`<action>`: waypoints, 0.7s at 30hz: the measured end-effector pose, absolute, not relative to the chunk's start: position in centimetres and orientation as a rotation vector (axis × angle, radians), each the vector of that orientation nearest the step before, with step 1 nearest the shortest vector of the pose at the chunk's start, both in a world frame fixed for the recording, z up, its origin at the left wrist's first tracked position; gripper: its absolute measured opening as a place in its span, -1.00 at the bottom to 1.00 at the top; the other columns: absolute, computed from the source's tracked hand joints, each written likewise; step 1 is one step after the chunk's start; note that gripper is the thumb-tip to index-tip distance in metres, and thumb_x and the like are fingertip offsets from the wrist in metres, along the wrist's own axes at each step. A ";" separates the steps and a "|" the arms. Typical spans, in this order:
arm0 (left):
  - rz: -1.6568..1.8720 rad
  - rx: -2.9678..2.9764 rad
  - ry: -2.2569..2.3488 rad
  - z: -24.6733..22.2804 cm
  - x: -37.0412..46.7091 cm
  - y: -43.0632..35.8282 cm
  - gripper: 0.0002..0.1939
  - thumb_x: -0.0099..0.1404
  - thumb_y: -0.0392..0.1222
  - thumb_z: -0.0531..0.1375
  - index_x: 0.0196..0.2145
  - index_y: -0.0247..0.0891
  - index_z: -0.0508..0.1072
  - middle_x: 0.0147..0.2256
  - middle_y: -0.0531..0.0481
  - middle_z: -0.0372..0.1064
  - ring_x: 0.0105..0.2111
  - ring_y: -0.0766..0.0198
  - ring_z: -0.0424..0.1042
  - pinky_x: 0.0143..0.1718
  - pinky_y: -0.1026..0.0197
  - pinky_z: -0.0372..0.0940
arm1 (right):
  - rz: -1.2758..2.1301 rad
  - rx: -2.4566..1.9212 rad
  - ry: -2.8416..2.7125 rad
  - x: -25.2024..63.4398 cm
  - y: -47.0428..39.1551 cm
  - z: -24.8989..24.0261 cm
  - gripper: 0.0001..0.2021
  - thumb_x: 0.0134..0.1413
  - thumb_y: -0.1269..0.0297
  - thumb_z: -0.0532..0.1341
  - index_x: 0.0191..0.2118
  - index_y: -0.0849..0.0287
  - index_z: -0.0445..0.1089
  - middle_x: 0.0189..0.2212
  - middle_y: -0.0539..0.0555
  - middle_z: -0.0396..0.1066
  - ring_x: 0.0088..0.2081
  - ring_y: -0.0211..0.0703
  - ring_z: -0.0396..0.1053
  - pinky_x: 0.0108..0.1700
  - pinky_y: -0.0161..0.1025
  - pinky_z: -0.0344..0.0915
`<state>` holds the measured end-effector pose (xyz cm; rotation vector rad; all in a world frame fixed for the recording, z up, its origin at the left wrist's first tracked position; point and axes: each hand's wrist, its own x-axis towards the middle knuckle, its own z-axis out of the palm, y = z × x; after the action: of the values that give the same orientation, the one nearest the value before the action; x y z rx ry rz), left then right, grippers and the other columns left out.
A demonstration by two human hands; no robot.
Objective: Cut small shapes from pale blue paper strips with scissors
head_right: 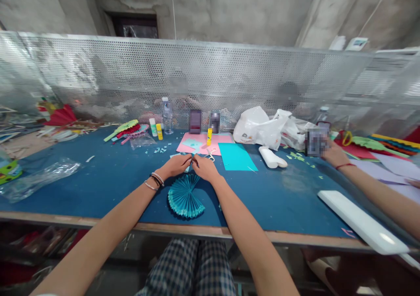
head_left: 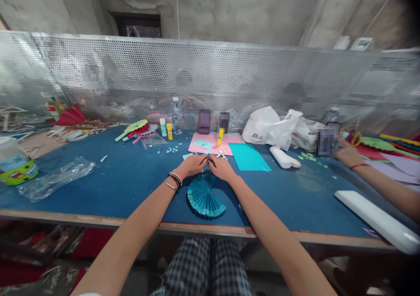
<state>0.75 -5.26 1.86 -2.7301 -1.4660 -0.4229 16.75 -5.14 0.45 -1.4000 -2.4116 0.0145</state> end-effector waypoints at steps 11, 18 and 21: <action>-0.405 -2.730 -1.472 1.7 0.8 -5.2 -0.74 0.28 -0.16 0.05 -0.11 -0.34 0.30 -0.18 -0.09 0.31 -0.26 0.24 0.36 -0.25 0.08 0.31 | 0.038 -1.395 -2.410 16.8 -5.2 0.4 -0.74 0.15 0.22 0.05 -0.12 0.27 0.25 -0.24 0.08 0.32 -0.26 -0.20 0.33 -0.22 -0.14 0.29; -0.394 -2.727 -1.462 1.5 0.6 -5.0 -0.73 0.28 -0.17 0.05 -0.10 -0.33 0.29 -0.15 -0.10 0.29 -0.24 0.23 0.35 -0.24 0.08 0.31 | 0.084 -1.378 -2.387 16.8 -5.0 0.2 -0.74 0.15 0.23 0.05 -0.12 0.27 0.26 -0.24 0.09 0.32 -0.26 -0.20 0.33 -0.22 -0.13 0.30; -0.393 -2.720 -1.462 1.5 0.6 -4.9 -0.73 0.27 -0.17 0.06 -0.09 -0.33 0.29 -0.14 -0.10 0.29 -0.23 0.22 0.35 -0.23 0.07 0.31 | 0.127 -1.365 -2.365 16.9 -4.9 0.0 -0.74 0.14 0.23 0.06 -0.12 0.27 0.26 -0.23 0.09 0.32 -0.25 -0.20 0.33 -0.21 -0.13 0.30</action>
<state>0.65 -4.90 1.46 -2.7202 -1.4623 -0.3930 16.87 -4.86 0.04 -1.3649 -2.3650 0.1270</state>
